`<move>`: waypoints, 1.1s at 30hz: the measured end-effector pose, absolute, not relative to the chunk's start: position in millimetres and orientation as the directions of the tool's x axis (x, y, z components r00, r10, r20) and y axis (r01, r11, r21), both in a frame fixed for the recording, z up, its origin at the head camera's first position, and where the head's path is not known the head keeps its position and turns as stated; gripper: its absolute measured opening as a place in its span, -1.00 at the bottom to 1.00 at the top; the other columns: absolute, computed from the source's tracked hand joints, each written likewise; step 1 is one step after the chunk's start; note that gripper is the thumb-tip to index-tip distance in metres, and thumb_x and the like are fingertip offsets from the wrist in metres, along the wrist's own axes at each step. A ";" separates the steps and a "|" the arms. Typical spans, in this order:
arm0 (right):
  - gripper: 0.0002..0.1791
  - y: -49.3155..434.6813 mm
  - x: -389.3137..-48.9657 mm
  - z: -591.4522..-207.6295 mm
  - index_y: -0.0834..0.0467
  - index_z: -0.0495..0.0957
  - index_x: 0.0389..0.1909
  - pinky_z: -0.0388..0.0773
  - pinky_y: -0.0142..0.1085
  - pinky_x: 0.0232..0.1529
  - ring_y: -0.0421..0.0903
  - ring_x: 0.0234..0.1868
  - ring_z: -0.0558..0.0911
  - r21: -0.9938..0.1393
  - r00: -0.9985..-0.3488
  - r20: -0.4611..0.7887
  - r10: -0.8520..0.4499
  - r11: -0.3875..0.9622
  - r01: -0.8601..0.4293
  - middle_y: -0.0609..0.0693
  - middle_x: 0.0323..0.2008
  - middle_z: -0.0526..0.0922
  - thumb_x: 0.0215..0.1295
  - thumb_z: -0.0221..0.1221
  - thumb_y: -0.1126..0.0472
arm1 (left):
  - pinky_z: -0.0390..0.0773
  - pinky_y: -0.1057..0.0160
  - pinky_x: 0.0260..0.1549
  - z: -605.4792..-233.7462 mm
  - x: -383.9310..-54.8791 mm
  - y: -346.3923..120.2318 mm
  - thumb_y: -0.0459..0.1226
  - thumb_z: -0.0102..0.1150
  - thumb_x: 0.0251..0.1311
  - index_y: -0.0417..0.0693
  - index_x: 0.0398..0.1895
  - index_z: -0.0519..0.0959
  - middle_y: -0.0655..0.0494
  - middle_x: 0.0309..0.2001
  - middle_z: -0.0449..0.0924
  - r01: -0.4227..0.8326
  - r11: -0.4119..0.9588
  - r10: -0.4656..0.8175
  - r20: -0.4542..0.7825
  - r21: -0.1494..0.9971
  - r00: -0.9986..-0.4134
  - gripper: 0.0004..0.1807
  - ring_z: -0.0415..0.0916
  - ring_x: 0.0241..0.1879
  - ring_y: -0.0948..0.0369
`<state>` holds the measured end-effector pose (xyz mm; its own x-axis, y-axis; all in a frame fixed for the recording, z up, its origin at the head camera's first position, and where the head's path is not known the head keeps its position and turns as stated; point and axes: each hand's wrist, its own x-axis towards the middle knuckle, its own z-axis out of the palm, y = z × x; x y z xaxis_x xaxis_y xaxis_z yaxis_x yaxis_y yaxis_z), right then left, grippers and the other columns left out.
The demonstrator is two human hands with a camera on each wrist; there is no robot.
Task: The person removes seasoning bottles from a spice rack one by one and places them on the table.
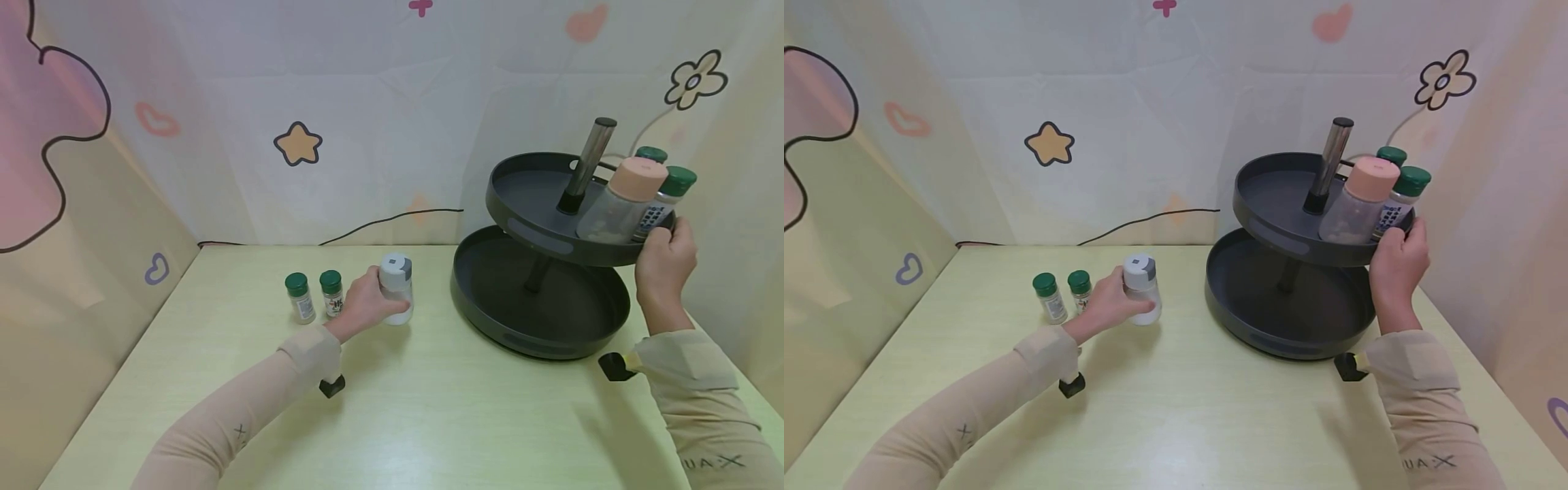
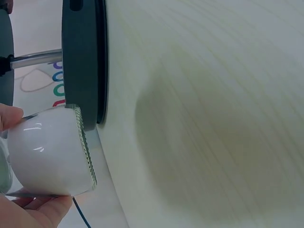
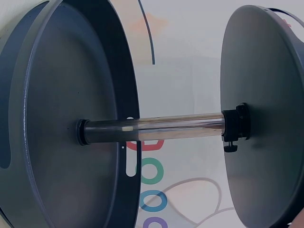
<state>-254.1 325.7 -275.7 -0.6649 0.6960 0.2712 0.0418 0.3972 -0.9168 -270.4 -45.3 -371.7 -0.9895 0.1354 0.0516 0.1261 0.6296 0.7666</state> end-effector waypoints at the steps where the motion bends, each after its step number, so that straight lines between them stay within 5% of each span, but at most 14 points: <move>1: -0.75 325.8 -254.1 -275.5 -0.13 0.17 -0.60 0.03 -0.38 -0.40 -0.26 -0.46 0.15 -0.917 -0.664 0.270 0.697 0.397 0.044 -0.18 -0.54 0.17 0.24 -0.33 0.19 | 0.46 0.11 -0.07 -372.6 -271.1 -46.3 -0.11 0.33 -0.22 -0.14 0.08 0.24 -0.02 0.01 0.45 0.120 0.630 0.127 0.051 0.767 -0.991 -0.25 0.44 -0.03 0.07; 33: -0.75 326.3 -254.6 -274.8 -0.12 0.16 -0.60 0.04 -0.38 -0.39 -0.24 -0.45 0.15 -0.916 -0.668 0.256 0.698 0.397 0.063 -0.18 -0.54 0.17 0.24 -0.33 0.18 | 0.42 0.09 -0.01 -395.0 -280.2 -63.8 -0.19 0.36 -0.22 -0.22 0.05 0.21 -0.11 0.02 0.43 -0.017 0.629 -0.010 -0.013 0.777 -1.000 -0.26 0.42 0.00 0.02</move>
<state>-254.6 326.3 -274.8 -0.6684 0.6982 0.2563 0.0634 0.3968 -0.9157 -280.2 -63.8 -395.0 -0.9999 -0.0103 -0.0131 -0.0166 0.6289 0.7773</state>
